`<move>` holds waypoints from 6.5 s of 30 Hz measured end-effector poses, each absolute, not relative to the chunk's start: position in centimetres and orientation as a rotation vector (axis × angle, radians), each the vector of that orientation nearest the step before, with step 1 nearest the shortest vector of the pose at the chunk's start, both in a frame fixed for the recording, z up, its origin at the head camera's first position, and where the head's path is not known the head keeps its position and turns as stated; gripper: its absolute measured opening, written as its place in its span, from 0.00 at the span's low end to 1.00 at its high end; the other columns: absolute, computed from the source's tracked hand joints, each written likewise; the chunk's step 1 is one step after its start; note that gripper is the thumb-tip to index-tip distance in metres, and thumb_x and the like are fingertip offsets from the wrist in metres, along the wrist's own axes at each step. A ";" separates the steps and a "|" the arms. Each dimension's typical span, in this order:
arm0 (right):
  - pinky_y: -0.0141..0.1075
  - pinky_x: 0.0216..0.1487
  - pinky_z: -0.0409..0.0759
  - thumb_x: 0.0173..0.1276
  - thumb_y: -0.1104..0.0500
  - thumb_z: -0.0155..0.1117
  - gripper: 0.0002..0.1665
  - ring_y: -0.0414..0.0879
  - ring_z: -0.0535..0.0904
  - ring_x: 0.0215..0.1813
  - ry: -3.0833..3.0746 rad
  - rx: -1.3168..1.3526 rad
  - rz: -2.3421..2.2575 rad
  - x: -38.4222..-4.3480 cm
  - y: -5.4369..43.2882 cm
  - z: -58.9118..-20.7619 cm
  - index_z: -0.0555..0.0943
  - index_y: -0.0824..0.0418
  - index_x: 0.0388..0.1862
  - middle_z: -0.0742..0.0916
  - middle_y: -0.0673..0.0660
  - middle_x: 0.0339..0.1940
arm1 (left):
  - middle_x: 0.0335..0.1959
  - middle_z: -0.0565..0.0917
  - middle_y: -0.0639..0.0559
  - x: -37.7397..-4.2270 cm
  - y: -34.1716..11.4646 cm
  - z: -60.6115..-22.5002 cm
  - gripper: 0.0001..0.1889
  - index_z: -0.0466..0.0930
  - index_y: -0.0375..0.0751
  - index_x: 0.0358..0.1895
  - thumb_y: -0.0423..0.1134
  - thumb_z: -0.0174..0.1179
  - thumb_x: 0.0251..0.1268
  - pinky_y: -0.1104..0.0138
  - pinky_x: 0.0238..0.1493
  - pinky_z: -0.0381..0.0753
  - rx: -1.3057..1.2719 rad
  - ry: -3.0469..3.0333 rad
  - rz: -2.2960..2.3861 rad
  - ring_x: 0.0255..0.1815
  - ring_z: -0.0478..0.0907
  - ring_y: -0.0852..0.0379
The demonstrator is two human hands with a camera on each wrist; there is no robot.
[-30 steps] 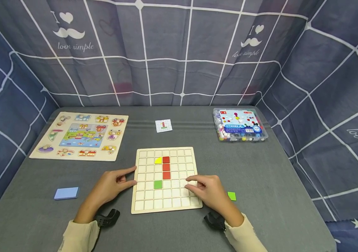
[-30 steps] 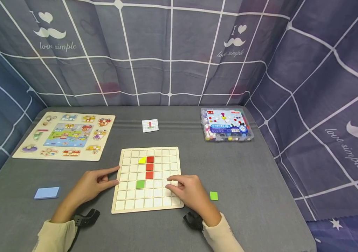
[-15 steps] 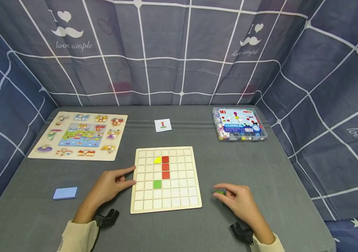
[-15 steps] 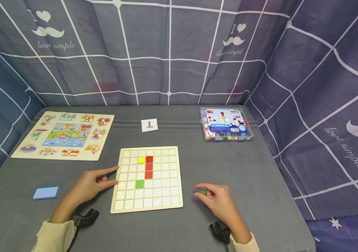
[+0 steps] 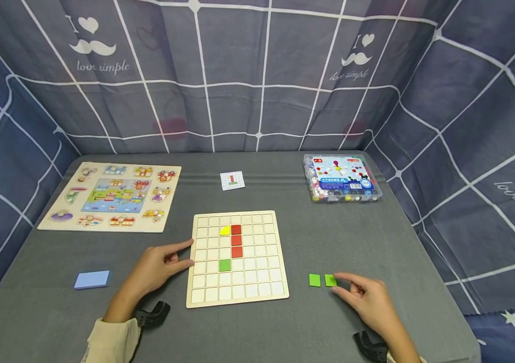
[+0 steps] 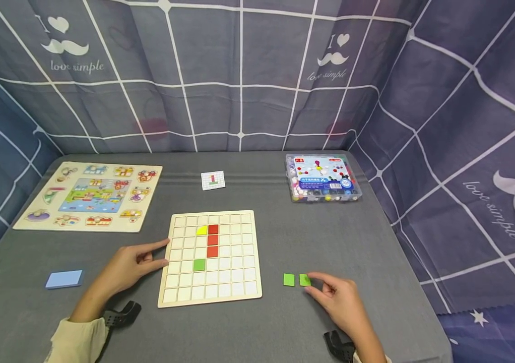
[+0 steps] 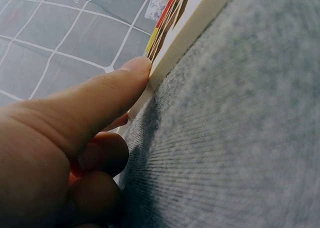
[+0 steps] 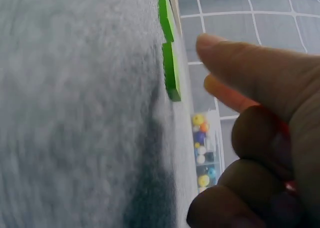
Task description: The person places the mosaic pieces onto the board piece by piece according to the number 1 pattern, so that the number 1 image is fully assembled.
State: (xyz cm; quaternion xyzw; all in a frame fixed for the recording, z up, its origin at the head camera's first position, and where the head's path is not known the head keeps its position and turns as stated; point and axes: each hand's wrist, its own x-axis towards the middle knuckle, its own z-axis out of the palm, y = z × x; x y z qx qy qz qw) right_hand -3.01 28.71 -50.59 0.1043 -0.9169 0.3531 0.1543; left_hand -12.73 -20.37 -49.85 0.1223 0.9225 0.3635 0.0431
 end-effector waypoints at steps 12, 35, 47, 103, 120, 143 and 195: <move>0.24 0.18 0.58 0.52 0.57 0.85 0.21 0.27 0.55 0.18 -2.714 0.245 0.959 -2.9 29.2 -51.3 0.90 0.49 0.46 0.65 0.33 0.17 | 0.19 0.72 0.61 -12.6 -20.4 -50.2 0.29 0.82 0.50 0.66 0.50 0.74 0.62 0.69 0.23 0.63 0.343 2.806 1.087 0.19 0.64 0.64; 0.28 0.19 0.57 0.53 0.59 0.84 0.17 0.28 0.54 0.18 -2.772 0.174 0.931 -3.1 28.8 -50.9 0.91 0.50 0.43 0.64 0.34 0.16 | 0.19 0.72 0.61 -12.8 -20.4 -50.2 0.29 0.83 0.48 0.65 0.50 0.74 0.62 0.69 0.24 0.63 0.372 2.818 1.106 0.20 0.64 0.64; 0.26 0.18 0.57 0.53 0.59 0.84 0.16 0.27 0.55 0.18 -2.742 0.208 0.927 -3.1 28.8 -51.1 0.90 0.51 0.41 0.65 0.33 0.17 | 0.19 0.72 0.61 -12.7 -20.4 -50.0 0.29 0.83 0.49 0.65 0.53 0.73 0.61 0.69 0.24 0.63 0.373 2.820 1.098 0.19 0.64 0.65; 0.27 0.21 0.59 0.62 0.55 0.79 0.15 0.27 0.56 0.18 -2.679 0.646 1.218 -8.6 19.1 -47.6 0.89 0.48 0.48 0.63 0.34 0.16 | 0.18 0.71 0.62 -12.4 -20.4 -49.9 0.28 0.84 0.48 0.64 0.51 0.74 0.61 0.69 0.24 0.64 0.380 2.811 1.152 0.19 0.64 0.65; 0.23 0.21 0.59 0.64 0.54 0.78 0.13 0.26 0.55 0.20 -2.634 0.856 1.204 -9.4 14.8 -47.2 0.89 0.53 0.47 0.63 0.34 0.17 | 0.18 0.72 0.63 -12.4 -20.4 -50.2 0.27 0.84 0.48 0.64 0.49 0.75 0.61 0.69 0.24 0.65 0.395 2.817 1.170 0.19 0.65 0.66; 0.25 0.25 0.62 0.62 0.56 0.80 0.10 0.27 0.55 0.20 -2.683 0.840 1.249 -10.3 11.3 -49.7 0.89 0.53 0.42 0.63 0.36 0.15 | 0.18 0.72 0.63 -12.3 -20.4 -50.0 0.27 0.84 0.48 0.64 0.50 0.74 0.61 0.69 0.23 0.65 0.403 2.830 1.141 0.19 0.65 0.66; 0.26 0.20 0.57 0.63 0.55 0.79 0.10 0.28 0.59 0.17 -2.756 0.662 1.162 -10.5 10.5 -50.7 0.90 0.53 0.42 0.68 0.37 0.14 | 0.18 0.71 0.62 -12.4 -20.5 -50.1 0.29 0.82 0.49 0.66 0.51 0.74 0.62 0.69 0.24 0.64 0.413 2.836 1.108 0.19 0.64 0.65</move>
